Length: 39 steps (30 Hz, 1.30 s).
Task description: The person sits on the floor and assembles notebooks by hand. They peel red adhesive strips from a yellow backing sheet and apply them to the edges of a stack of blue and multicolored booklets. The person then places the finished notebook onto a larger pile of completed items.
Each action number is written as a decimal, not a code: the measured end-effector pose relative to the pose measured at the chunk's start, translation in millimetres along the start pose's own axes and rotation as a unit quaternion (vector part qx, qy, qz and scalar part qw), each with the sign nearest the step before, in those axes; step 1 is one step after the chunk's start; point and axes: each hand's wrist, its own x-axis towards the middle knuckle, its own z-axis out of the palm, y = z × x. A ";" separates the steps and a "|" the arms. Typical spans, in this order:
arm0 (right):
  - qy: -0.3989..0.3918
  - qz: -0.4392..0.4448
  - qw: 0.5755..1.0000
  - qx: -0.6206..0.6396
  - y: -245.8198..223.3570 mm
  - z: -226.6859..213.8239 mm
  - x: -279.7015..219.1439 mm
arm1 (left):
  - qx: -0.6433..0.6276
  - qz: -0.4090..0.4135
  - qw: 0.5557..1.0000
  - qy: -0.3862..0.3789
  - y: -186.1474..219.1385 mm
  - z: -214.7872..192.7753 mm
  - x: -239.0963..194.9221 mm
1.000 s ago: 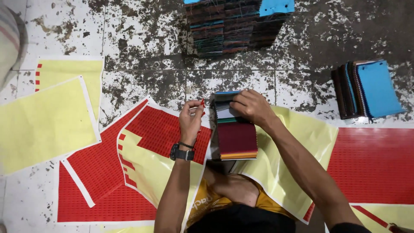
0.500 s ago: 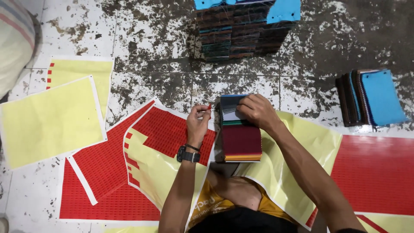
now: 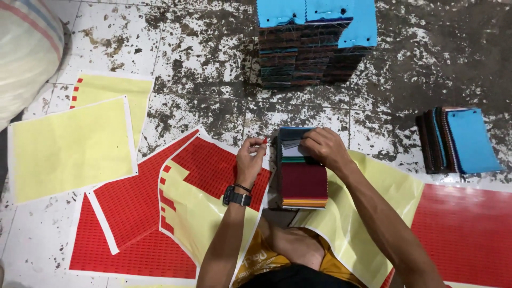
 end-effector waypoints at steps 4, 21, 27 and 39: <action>-0.002 0.010 1.000 0.005 4.7 7.6 -5.2 | -0.004 -0.003 1.000 -0.010 0.8 1.6 2.8; -0.185 0.140 0.970 0.074 15.7 17.4 -2.5 | 0.002 -0.019 0.999 -0.029 -2.0 5.8 -1.3; -0.256 0.256 0.914 0.181 0.1 -16.4 32.6 | 0.008 -0.018 1.000 -0.024 10.9 4.3 -4.1; -0.239 0.292 0.925 0.044 6.2 6.6 15.2 | 0.141 0.028 0.987 -0.076 33.9 27.1 8.1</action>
